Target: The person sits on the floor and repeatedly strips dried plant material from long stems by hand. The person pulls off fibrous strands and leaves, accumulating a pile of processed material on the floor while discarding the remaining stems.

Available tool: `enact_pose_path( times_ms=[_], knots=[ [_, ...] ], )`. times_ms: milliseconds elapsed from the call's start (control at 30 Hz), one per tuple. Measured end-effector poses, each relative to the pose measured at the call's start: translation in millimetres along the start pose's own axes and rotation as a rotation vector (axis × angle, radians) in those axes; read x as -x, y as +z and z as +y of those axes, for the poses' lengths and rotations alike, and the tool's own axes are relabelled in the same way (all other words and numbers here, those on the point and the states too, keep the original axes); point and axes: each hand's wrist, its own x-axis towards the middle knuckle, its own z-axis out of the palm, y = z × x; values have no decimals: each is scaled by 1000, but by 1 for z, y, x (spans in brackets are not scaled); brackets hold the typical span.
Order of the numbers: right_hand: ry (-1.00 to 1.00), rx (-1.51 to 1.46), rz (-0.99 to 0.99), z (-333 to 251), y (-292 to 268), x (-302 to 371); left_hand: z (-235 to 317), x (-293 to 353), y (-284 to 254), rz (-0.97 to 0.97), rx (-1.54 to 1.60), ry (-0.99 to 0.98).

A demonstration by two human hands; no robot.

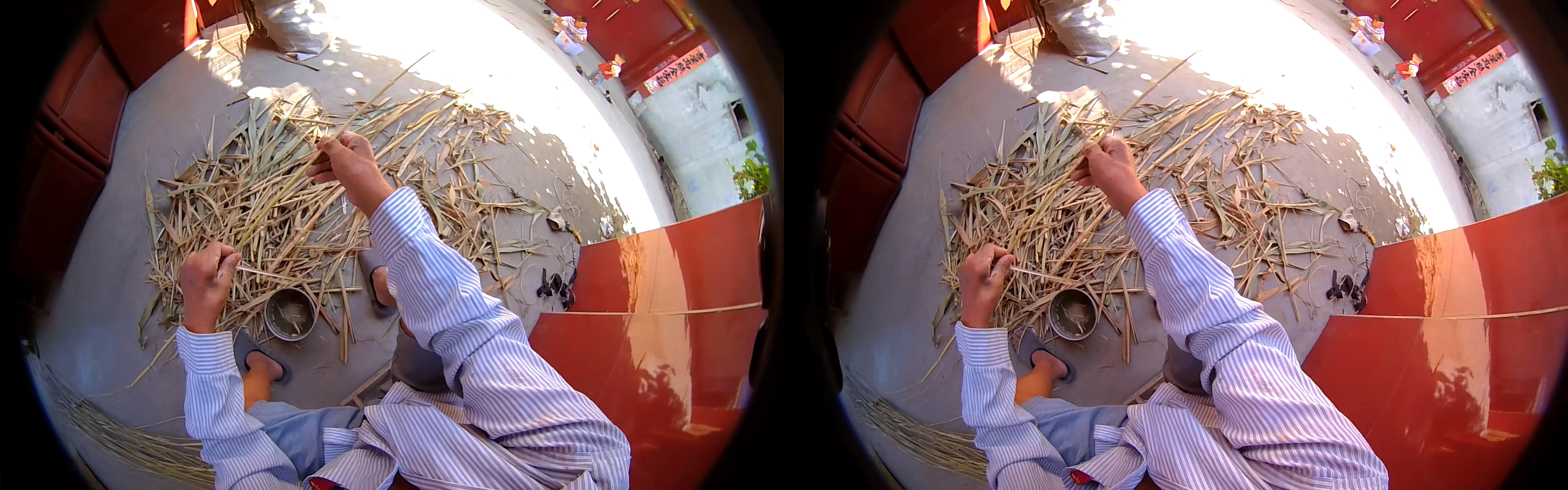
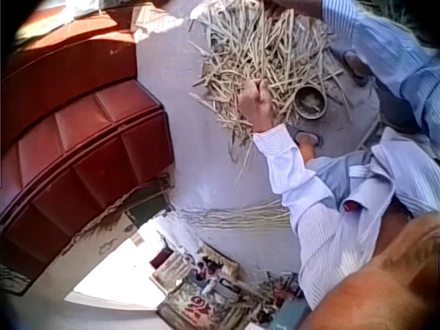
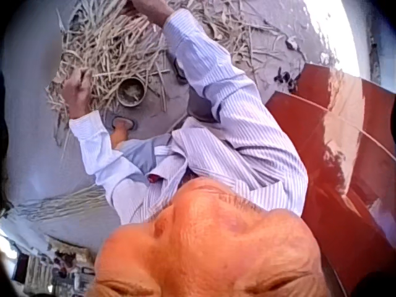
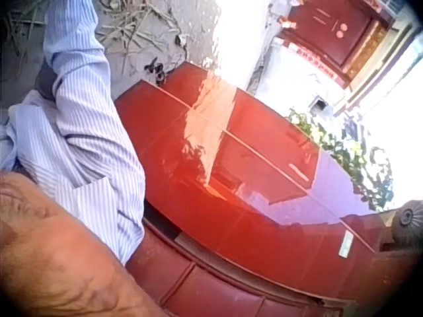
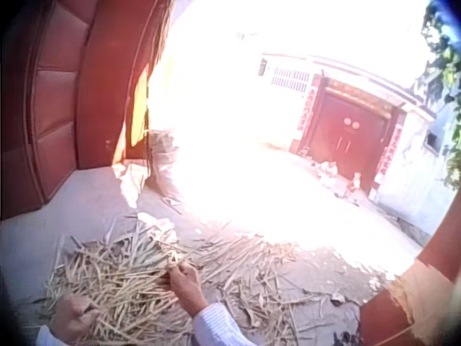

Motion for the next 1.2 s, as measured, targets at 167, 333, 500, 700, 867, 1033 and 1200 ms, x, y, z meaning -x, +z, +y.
enact_pose_path(
  times_ms=[167, 333, 500, 700, 867, 1033, 1200],
  knots=[
    [-17, -85, 70, -10, -24, -10, 9, -3, -42, 146, -288, 112],
    [-32, -291, 172, -13, -76, -24, -3, 4, -76, 207, -433, -1],
    [18, -262, 62, -8, -48, -19, -32, 12, -70, 164, -458, -39],
    [110, -257, -229, 12, 33, 23, 24, -28, 14, 322, -363, 210],
    [55, -149, -267, 14, 46, 39, 29, -27, 36, 403, -191, 198],
    [-43, -19, -256, 12, 42, 43, 37, -25, 48, 461, 267, -20],
    [3, -11, -189, 21, 34, 29, 39, -31, 20, 708, -21, 188]
  ],
)
